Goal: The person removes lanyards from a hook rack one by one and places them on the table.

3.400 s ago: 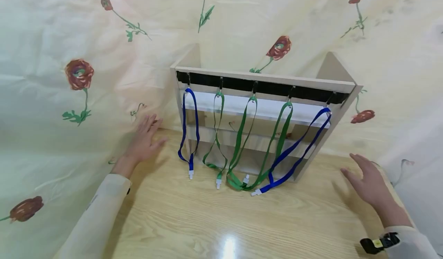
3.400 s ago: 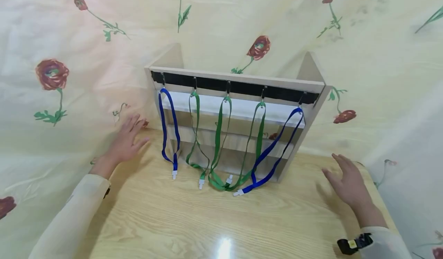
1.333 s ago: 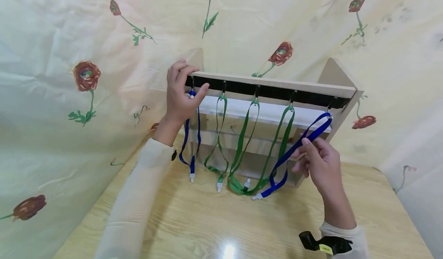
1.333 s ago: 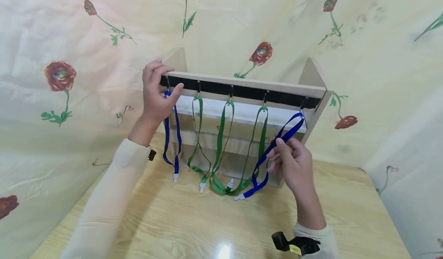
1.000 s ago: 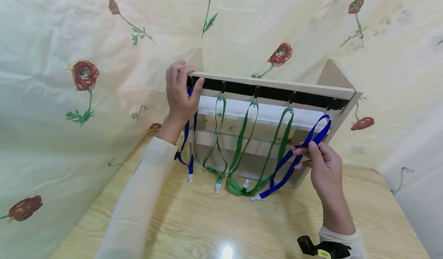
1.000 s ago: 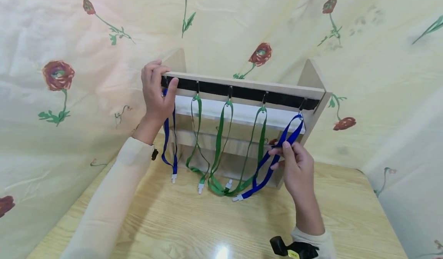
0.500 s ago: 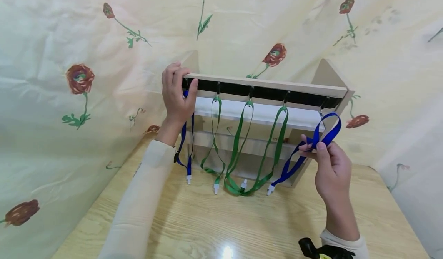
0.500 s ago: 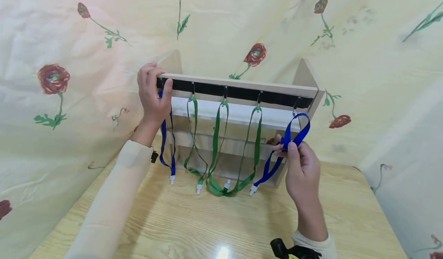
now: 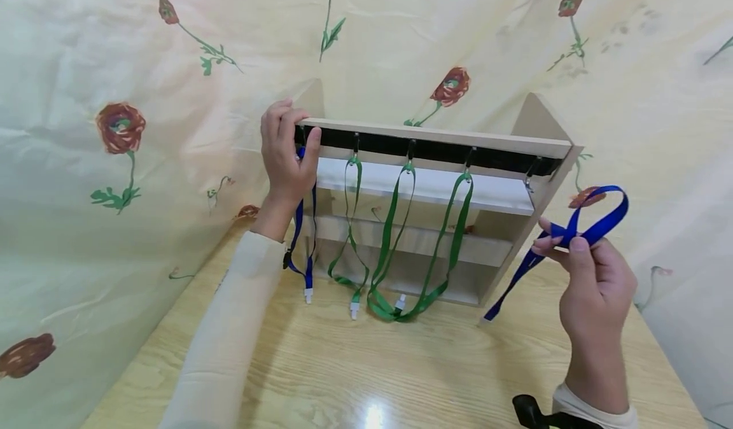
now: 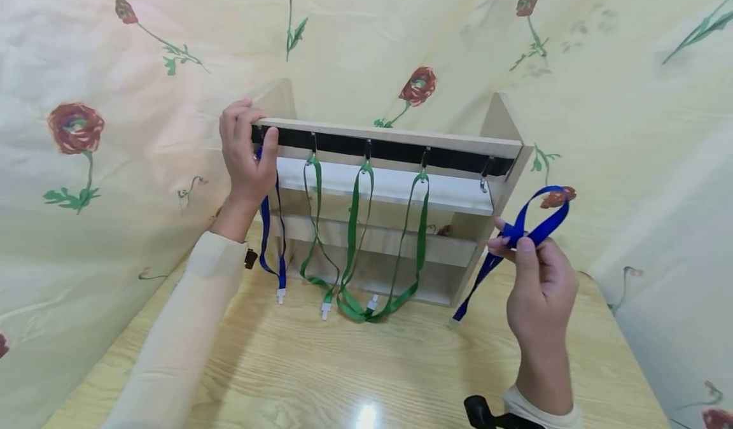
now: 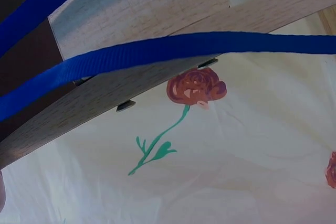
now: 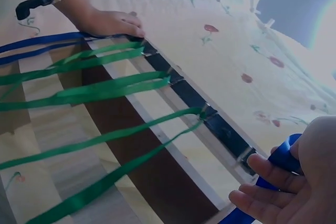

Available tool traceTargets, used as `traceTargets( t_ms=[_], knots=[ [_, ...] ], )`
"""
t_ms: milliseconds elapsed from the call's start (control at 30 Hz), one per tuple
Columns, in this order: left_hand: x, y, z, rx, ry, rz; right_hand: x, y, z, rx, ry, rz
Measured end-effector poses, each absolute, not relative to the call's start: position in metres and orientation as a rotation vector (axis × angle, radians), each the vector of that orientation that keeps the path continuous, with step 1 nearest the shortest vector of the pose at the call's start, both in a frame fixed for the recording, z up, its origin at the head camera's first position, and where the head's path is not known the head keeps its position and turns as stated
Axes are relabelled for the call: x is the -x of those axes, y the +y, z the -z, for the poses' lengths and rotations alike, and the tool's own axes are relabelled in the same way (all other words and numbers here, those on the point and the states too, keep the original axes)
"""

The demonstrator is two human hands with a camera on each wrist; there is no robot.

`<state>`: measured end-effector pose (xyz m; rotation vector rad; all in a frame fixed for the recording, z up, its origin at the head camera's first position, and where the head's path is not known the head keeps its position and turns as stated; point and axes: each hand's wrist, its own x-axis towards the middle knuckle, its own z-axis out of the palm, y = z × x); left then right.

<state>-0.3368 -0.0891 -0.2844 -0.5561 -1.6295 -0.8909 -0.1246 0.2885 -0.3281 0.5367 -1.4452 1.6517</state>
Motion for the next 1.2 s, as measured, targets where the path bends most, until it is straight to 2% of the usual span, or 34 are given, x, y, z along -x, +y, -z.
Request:
traceTargets(
  t_ms=[700, 867, 1200],
  knots=[
    [0.343, -0.092, 0.286, 0.570, -1.608, 0.863, 0.130, 0.315, 0.323, -0.301, -1.201, -1.725],
    [0.342, -0.088, 0.287, 0.575, -1.613, 0.866, 0.127, 0.326, 0.324, -0.222, -1.323, -1.613],
    [0.343, -0.090, 0.288, 0.555, -1.607, 0.858, 0.140, 0.365, 0.313, 0.220, -1.757, -1.358]
  ],
)
